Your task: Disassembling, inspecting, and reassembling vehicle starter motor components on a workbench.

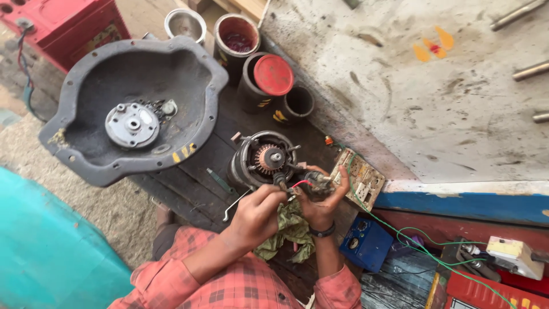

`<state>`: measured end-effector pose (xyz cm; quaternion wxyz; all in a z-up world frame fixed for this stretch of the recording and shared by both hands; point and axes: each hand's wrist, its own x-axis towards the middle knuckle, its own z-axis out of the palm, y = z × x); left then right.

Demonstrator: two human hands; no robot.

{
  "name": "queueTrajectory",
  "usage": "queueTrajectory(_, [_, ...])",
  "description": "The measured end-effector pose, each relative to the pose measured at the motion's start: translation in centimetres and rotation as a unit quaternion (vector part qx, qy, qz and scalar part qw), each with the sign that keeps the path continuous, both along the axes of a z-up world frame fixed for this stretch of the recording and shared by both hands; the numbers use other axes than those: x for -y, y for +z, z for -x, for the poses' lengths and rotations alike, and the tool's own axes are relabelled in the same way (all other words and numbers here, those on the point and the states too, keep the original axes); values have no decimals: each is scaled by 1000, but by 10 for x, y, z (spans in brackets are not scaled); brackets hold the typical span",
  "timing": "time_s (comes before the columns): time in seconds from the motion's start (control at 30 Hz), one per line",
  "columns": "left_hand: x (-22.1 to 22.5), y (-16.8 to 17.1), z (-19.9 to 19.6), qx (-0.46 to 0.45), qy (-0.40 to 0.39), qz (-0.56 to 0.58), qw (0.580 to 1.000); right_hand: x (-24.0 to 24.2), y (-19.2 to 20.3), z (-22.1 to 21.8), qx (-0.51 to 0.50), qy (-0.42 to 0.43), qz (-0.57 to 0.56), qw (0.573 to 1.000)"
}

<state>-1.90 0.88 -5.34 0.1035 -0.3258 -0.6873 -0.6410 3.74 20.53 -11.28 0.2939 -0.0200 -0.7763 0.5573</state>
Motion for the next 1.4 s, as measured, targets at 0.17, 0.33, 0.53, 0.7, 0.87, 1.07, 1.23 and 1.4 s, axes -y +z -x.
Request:
queueTrajectory(0.17, [3,22,5,13,-29,12,999,2,16,2,2,6,47,999])
queueTrajectory(0.33, [7,26,-2,17,-45,13,999,2,12,4,7,20,33,999])
queueTrajectory(0.53, [16,2,-10,180,-28,26,983,1,-2,-3,13,-18,-48,999])
queueTrajectory(0.7, [18,-2,-7,294,-23,51,954,3,0,-2,28,-11,-13,999])
queueTrajectory(0.87, [15,-3,-2,338,-25,49,940,10,28,9,42,-10,36,998])
queueTrajectory(1.07, [12,-12,-4,203,13,36,978,18,36,11,53,-30,40,997])
queueTrajectory(1.23, [19,-12,-3,150,30,36,988,27,27,6,40,-86,-37,995])
queueTrajectory(1.4, [23,-27,-6,180,24,54,982,19,12,-3,11,-73,-121,990])
